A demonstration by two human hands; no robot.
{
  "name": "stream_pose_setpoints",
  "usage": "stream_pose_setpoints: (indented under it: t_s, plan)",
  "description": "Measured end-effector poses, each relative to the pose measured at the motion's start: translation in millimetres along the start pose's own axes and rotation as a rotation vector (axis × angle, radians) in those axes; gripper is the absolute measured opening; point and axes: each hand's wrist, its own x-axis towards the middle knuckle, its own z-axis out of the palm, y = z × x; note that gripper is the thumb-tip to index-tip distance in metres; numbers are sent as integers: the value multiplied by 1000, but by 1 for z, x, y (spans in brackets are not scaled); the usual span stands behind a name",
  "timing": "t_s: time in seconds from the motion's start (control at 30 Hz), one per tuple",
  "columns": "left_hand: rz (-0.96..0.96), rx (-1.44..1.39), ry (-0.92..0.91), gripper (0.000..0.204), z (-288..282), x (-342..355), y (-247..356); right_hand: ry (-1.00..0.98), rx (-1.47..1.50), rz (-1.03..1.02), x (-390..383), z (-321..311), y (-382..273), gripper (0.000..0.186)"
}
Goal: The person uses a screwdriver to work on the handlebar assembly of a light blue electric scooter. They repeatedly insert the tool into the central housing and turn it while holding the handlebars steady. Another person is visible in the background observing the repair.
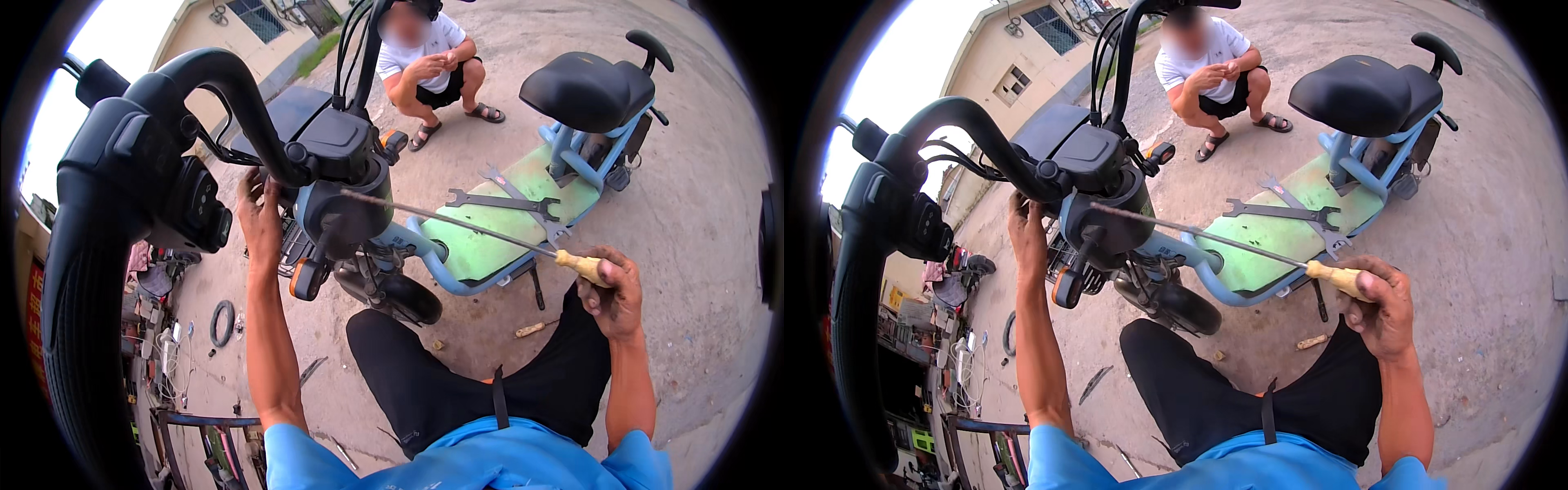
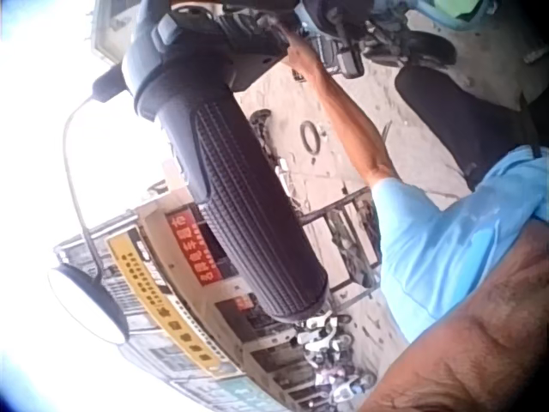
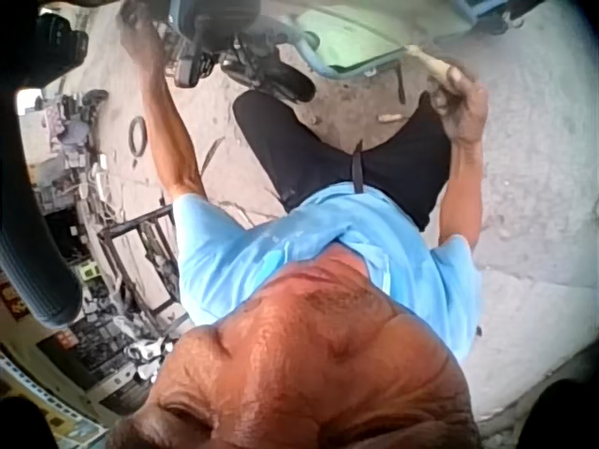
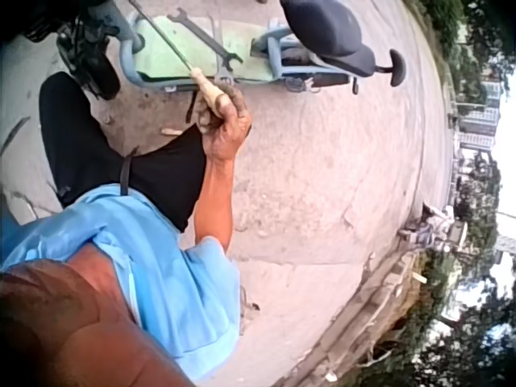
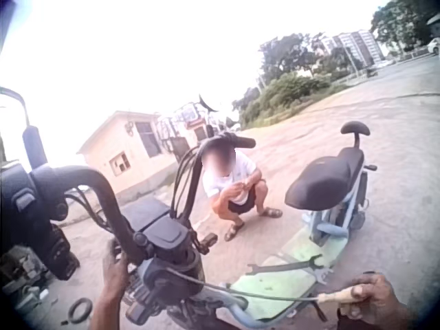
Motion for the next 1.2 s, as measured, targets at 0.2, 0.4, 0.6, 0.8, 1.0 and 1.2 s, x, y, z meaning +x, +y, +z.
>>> stream_pose_setpoints:
  t_s: [0.2, 0.4, 0.6, 0.8, 1.0, 1.2]
  plan:
    - [440, 284, -64, 13, 3, -62, 92, 85, 140, -53, 11, -11, -4, 49]
    - [591, 508, -276, 21, 33, -66, 135, -243, -59, 124, 54, 55, -4, 62]
    - [572, 798, -292, 26, 42, -69, 154, -309, 78, 50, 126, 100, 18, 40]
    - [454, 959, -407, 37, 49, -72, 159, -425, -157, 18, 156, 126, 32, 27]
    - [185, 893, -494, 41, 59, -60, 163, -416, -182, -10, 175, 122, 46, 22]
    - [194, 748, -496, 37, 57, -57, 155, -473, -267, 12, 185, 132, 52, 19]
